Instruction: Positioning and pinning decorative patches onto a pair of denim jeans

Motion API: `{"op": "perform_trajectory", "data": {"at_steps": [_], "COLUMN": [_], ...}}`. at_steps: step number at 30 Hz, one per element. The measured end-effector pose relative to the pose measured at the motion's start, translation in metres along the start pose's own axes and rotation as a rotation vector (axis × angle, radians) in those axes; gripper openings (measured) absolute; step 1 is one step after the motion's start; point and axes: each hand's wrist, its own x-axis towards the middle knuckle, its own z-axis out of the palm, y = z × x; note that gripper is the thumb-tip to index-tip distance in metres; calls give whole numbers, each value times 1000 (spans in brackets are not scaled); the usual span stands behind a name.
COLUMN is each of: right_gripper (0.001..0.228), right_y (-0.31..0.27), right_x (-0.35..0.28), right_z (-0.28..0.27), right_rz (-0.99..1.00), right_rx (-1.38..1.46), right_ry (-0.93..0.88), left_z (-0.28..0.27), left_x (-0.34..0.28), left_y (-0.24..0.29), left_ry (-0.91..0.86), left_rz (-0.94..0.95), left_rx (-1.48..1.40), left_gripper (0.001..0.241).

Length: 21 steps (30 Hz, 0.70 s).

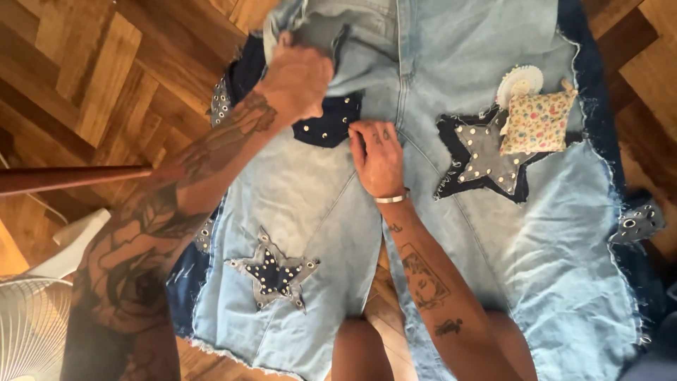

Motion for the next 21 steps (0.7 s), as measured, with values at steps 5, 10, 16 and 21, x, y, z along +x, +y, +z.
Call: {"op": "perform_trajectory", "data": {"at_steps": [5,10,16,21], "right_gripper": [19,21,19,17], "right_y": [-3,-3,0,7], "right_x": [1,2,-1,-3], "right_z": [-2,-2,-1,4], "right_rz": [19,-3,7,20], "right_rx": [18,32,26,-5], "right_ry": [7,5,-5,4], "left_z": [-21,54,66,61], "left_x": [-9,-11,-21,-15], "left_y": [23,38,51,61], "left_ry": [-176,243,363,122], "left_rz": [20,63,-29,-113], "left_rx": [-199,-88,-222,-332], "left_gripper": [24,128,66,38]}}
